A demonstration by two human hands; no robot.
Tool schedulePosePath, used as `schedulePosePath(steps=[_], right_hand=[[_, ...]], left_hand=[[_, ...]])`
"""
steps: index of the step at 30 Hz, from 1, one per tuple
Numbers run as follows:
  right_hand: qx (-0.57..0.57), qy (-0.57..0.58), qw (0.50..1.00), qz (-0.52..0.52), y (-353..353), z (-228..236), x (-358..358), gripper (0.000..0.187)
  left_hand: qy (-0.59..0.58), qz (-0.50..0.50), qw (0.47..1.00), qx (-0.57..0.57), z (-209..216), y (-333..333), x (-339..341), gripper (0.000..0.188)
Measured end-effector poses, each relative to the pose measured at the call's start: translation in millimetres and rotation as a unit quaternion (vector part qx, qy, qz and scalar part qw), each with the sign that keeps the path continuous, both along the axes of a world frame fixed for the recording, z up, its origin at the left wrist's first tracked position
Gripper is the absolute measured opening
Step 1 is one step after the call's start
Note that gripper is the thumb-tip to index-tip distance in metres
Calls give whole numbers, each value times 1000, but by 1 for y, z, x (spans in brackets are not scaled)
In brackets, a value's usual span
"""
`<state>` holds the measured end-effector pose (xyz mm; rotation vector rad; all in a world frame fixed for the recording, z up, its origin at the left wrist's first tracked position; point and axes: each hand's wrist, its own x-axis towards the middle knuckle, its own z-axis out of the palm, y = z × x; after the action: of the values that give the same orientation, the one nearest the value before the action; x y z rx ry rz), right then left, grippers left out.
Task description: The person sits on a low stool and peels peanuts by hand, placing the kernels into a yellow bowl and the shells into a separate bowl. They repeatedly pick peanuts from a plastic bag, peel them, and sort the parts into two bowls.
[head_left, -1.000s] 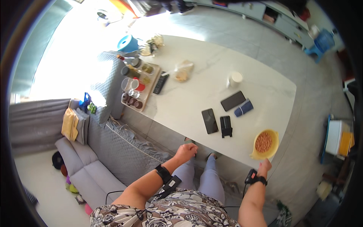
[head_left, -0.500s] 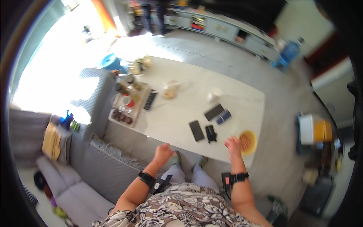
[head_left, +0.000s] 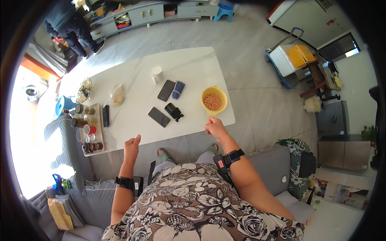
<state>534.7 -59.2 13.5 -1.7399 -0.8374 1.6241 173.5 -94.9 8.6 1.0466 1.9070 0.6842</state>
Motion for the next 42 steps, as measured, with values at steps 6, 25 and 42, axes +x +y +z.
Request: schedulePosePath(steps=[6,25,42], right_hand=[[69,-46,995,58,0,-5,112,17],[46,81,994,-60,20,10,557,28],[26,67,784,-617,-126,25,982,22]], left_hand=[[-37,16,999,-22,-11,23,120,45],[-92,-298,946,-82,-9,201,602,21],[-136,-710,690,-32,20,314,1284,23]])
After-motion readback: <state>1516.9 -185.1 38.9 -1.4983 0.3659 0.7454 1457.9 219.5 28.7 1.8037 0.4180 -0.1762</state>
